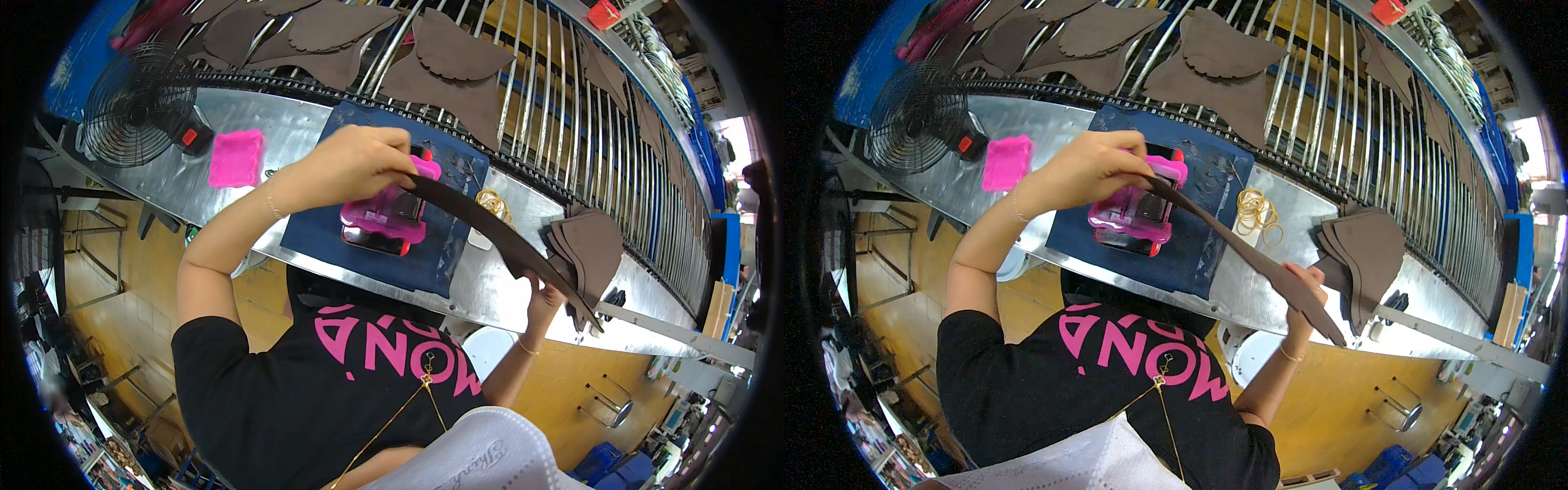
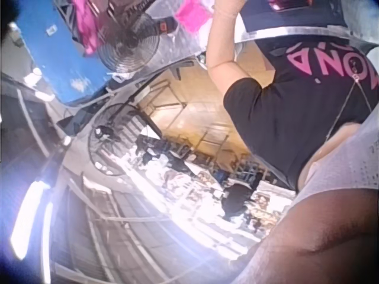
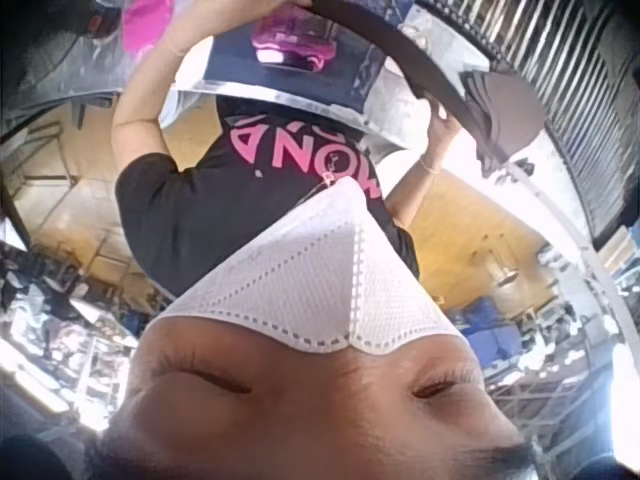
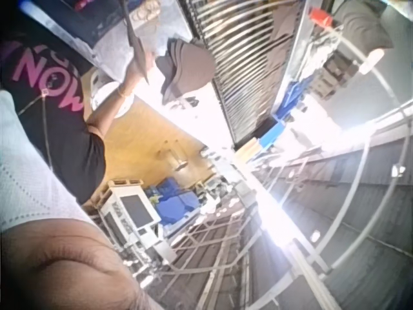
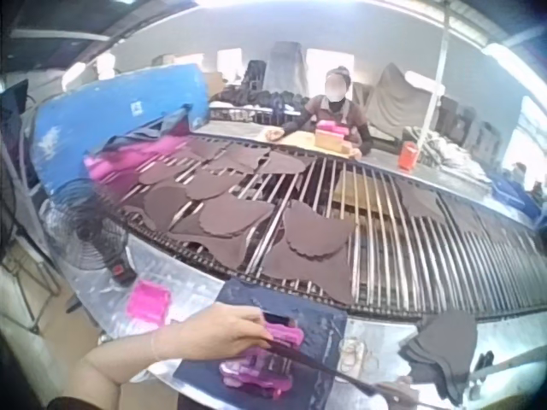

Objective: The person repeatedly picks up brown fabric pieces from a conveyor belt and stacks them on a metal table. The person handles the pieces one at a time, aligning them into a neat pile.

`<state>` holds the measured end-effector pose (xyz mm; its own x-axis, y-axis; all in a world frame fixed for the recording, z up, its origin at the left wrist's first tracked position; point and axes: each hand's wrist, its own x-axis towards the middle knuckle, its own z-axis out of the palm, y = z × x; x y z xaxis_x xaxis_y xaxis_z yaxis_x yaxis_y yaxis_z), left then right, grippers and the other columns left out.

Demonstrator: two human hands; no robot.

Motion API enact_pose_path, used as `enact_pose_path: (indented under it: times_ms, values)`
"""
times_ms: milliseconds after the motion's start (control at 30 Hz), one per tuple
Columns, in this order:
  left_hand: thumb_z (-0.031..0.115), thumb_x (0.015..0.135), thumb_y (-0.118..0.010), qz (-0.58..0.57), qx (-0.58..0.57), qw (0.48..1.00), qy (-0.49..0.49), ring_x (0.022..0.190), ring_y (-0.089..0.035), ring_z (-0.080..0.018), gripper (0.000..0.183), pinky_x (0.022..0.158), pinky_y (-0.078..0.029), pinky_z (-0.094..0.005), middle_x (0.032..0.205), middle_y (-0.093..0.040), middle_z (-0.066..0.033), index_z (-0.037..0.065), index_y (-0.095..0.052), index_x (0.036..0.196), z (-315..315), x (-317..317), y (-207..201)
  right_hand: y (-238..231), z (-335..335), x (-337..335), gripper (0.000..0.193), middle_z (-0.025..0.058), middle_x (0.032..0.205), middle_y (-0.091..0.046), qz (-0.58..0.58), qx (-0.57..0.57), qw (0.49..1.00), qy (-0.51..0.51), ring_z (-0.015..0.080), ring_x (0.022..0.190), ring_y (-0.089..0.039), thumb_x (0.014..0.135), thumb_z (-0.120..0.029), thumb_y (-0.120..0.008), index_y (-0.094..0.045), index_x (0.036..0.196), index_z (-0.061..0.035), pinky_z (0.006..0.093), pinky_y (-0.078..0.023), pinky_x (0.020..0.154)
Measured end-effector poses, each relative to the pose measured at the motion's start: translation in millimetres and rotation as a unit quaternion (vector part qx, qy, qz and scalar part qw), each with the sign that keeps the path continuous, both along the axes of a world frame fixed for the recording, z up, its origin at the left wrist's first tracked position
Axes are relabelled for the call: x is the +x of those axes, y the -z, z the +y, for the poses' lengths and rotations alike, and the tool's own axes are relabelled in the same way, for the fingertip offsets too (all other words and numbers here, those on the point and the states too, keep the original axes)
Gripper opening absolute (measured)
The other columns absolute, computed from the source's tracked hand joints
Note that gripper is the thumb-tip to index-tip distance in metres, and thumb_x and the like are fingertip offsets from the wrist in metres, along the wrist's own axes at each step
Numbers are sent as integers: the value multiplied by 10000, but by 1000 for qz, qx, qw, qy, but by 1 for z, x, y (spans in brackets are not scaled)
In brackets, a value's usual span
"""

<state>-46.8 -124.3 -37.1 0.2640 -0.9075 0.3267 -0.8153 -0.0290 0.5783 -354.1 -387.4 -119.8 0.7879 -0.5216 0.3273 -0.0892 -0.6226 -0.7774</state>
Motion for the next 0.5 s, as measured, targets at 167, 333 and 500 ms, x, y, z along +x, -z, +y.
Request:
enact_pose_path:
  times_ms: [167, 333, 500]
  values:
    - [221, 730, -742, -57, 124, 988, 73, 762, -616, -278, 318, 640, -492, -379, 989, -522, -85, 80, -646, 998, -47, -23, -7, -50, -25, -46, 133, 59, 890, -667, -104, 43, 963, 247, 105, 829, -555, 864, -25, -641, -669, 978, 37, 251, -466, 756]
    - [337, 717, -768, 59, -47, 995, 71, 893, -607, -321, 741, 750, -506, -402, 1131, -518, -132, 98, -452, 1342, -99, -3, -50, -155, -36, -42, 106, 49, 746, -597, 17, -280, 943, 178, 130, 710, -507, 854, -21, -633, -663, 946, 21, 288, -413, 775]
    - [308, 819, -673, -45, -17, 988, 150, 870, -619, -321, 411, 763, -492, -416, 949, -622, -150, 57, -604, 1138, -137, 6, -47, -205, -38, 13, 82, 60, 687, -544, 110, -446, 885, 73, 180, 667, -501, 831, -41, -641, -664, 909, -32, 332, -342, 842]
